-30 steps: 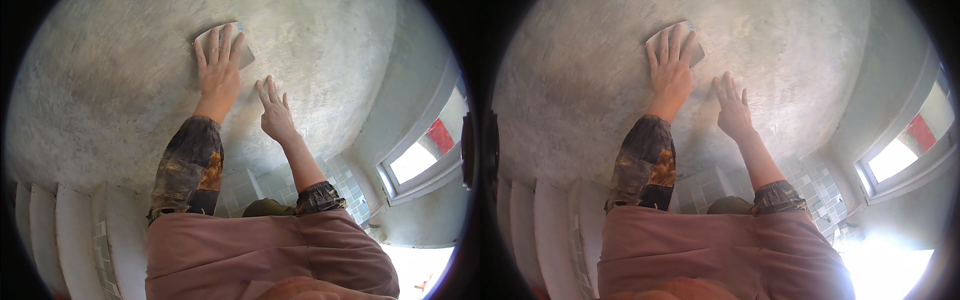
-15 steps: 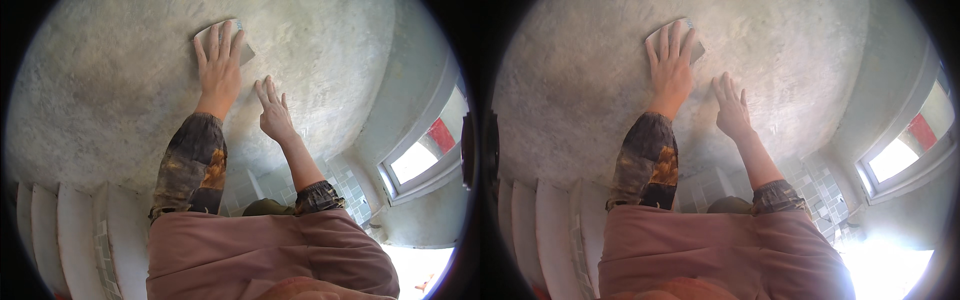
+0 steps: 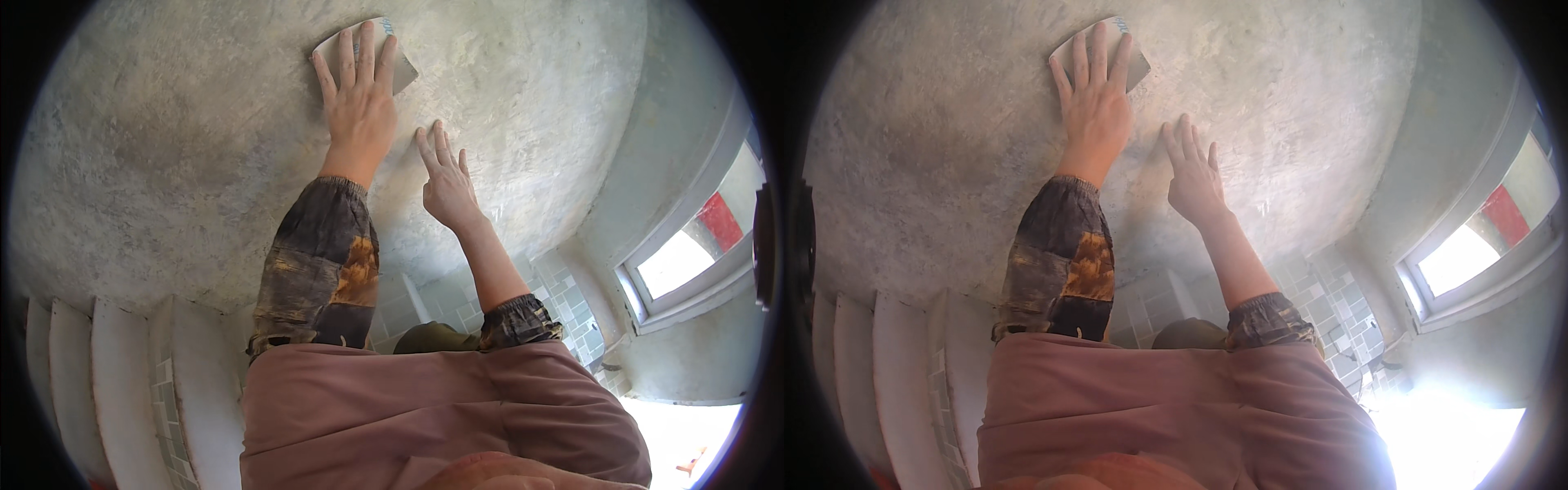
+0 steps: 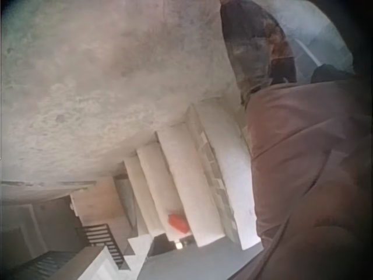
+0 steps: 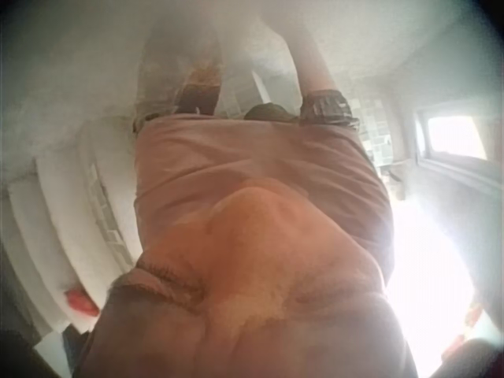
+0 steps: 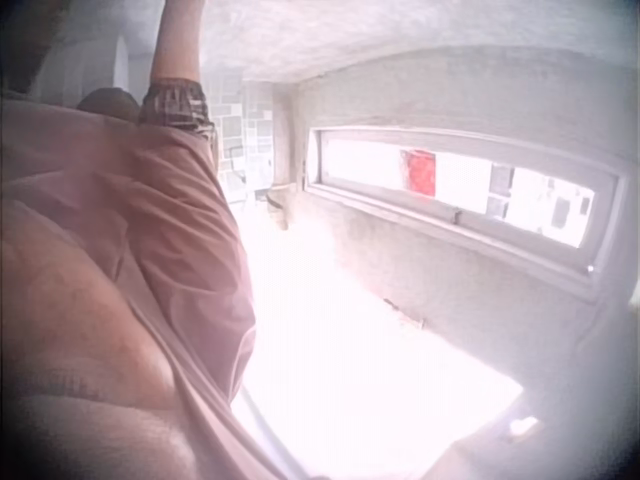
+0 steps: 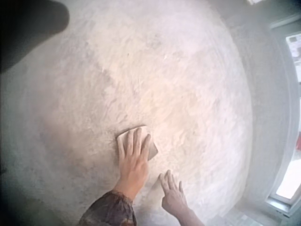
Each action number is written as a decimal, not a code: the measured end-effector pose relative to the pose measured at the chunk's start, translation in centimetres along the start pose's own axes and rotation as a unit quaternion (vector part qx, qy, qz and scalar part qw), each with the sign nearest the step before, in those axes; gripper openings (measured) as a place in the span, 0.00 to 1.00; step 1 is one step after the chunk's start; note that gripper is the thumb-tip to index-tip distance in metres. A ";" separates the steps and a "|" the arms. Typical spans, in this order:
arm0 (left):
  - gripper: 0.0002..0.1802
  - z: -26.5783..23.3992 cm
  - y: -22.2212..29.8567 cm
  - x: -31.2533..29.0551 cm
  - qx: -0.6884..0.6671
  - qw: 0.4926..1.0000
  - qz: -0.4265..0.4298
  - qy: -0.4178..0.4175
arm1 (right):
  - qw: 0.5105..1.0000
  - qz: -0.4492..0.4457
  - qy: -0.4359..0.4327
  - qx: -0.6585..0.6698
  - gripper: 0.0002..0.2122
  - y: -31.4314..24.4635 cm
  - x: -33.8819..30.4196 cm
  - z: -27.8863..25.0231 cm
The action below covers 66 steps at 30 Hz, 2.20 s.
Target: The person sands a ceiling surface using a sanding block held in both hands. They move the block across the ceiling in repeated strokes, occasionally pausing to feel the surface with their fingers.
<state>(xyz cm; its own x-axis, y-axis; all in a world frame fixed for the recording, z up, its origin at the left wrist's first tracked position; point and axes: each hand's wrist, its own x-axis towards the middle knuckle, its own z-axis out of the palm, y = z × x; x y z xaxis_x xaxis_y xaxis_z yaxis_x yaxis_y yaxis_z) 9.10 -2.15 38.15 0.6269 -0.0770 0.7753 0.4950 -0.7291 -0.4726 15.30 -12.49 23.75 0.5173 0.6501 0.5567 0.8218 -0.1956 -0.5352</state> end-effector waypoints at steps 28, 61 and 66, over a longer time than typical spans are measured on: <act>0.39 0.1 0.6 -3.9 -0.022 0.997 0.016 -0.067 | 1.000 -0.002 -0.020 0.003 0.42 0.2 -0.4 -0.8; 0.29 -6.2 1.2 -7.9 -0.816 0.402 -0.313 -0.271 | 0.747 0.112 -0.050 0.653 0.14 -1.7 -0.7 -9.2; 0.27 -5.9 1.3 -7.7 -0.805 0.454 -0.325 -0.201 | 0.776 0.108 0.003 0.622 0.13 -1.7 -0.6 -8.6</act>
<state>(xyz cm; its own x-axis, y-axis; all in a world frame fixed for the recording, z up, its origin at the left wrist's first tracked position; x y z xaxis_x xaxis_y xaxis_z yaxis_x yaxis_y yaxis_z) 1.36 -6.57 34.03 0.8825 0.4052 0.2387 -0.2229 -0.0865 0.9710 15.64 -18.90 29.78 0.6146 0.6967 0.3700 -0.1484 0.5628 -0.8132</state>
